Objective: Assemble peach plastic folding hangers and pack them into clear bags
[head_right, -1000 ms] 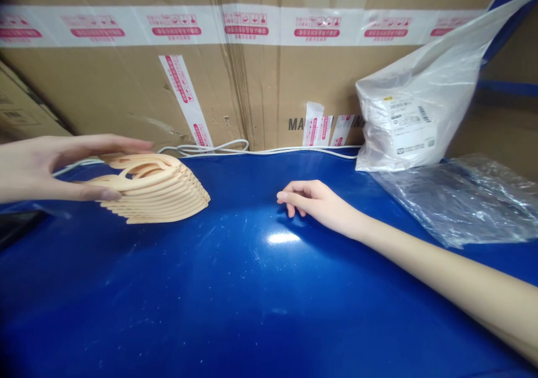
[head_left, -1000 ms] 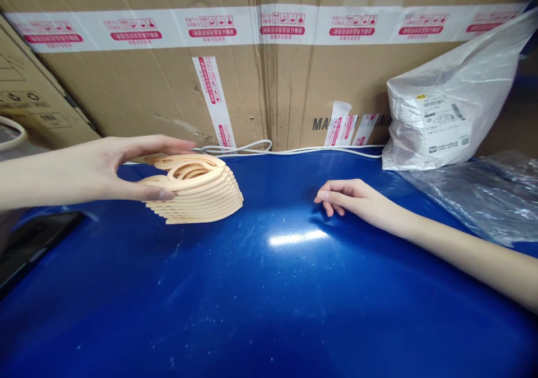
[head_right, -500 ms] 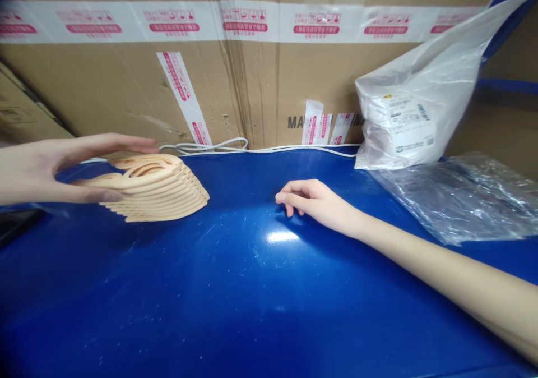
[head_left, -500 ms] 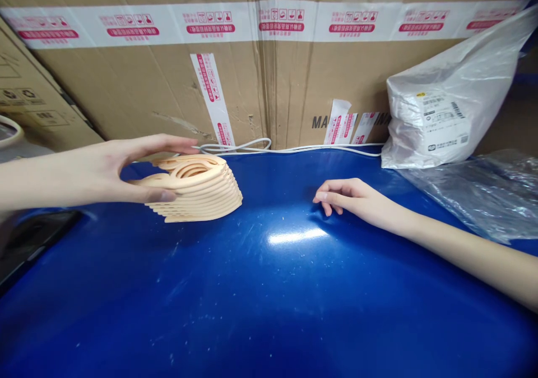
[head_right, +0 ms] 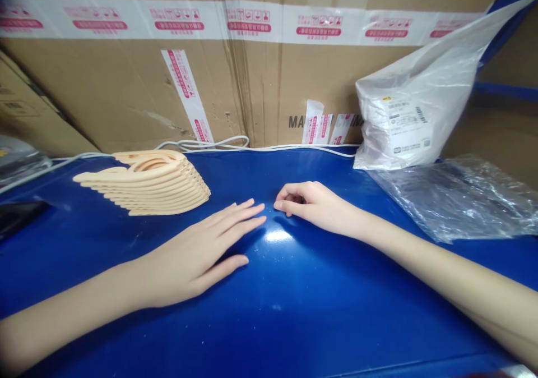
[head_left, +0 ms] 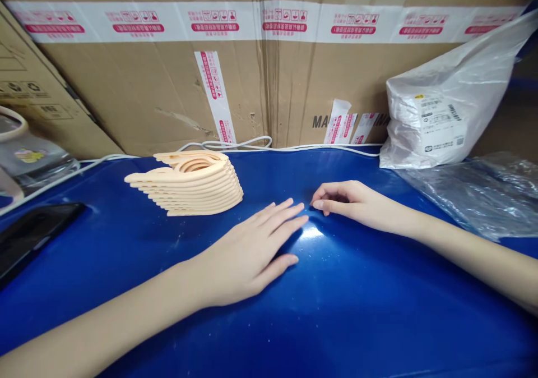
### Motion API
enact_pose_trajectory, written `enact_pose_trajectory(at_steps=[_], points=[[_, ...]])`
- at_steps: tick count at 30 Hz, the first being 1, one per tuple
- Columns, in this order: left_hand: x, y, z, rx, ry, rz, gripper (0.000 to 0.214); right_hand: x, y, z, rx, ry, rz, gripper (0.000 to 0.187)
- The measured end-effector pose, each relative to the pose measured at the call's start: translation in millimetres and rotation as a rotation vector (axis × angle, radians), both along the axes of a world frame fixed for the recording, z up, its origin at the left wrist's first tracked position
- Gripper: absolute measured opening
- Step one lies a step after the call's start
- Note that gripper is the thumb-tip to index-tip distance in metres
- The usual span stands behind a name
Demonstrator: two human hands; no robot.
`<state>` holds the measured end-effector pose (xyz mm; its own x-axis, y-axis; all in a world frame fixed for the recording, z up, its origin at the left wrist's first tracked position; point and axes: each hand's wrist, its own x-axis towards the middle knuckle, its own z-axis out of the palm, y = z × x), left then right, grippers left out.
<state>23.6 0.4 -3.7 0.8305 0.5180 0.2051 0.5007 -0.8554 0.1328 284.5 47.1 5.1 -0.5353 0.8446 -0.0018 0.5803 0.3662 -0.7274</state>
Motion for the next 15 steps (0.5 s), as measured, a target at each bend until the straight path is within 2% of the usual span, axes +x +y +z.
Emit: enact_pose_trajectory(at_steps=[4, 8, 11, 15], points=[[-5, 9, -6.8, -0.084, -0.004, 0.076, 0.048, -2, -7, 3.2, 0.083, -0.138, -0.062, 0.035], [-3, 8, -2.5, -0.124, 0.034, 0.073, 0.047, 7, -9, 21.4, 0.308, -0.383, -0.243, 0.034], [-1, 7, -0.9, -0.134, 0.043, 0.081, 0.047, 29, -4, 44.4, 0.462, -0.644, -0.43, 0.032], [-2, 7, -0.5, -0.139, 0.045, 0.084, 0.047, 66, 3, 68.5, 0.437, -0.912, -0.668, 0.033]])
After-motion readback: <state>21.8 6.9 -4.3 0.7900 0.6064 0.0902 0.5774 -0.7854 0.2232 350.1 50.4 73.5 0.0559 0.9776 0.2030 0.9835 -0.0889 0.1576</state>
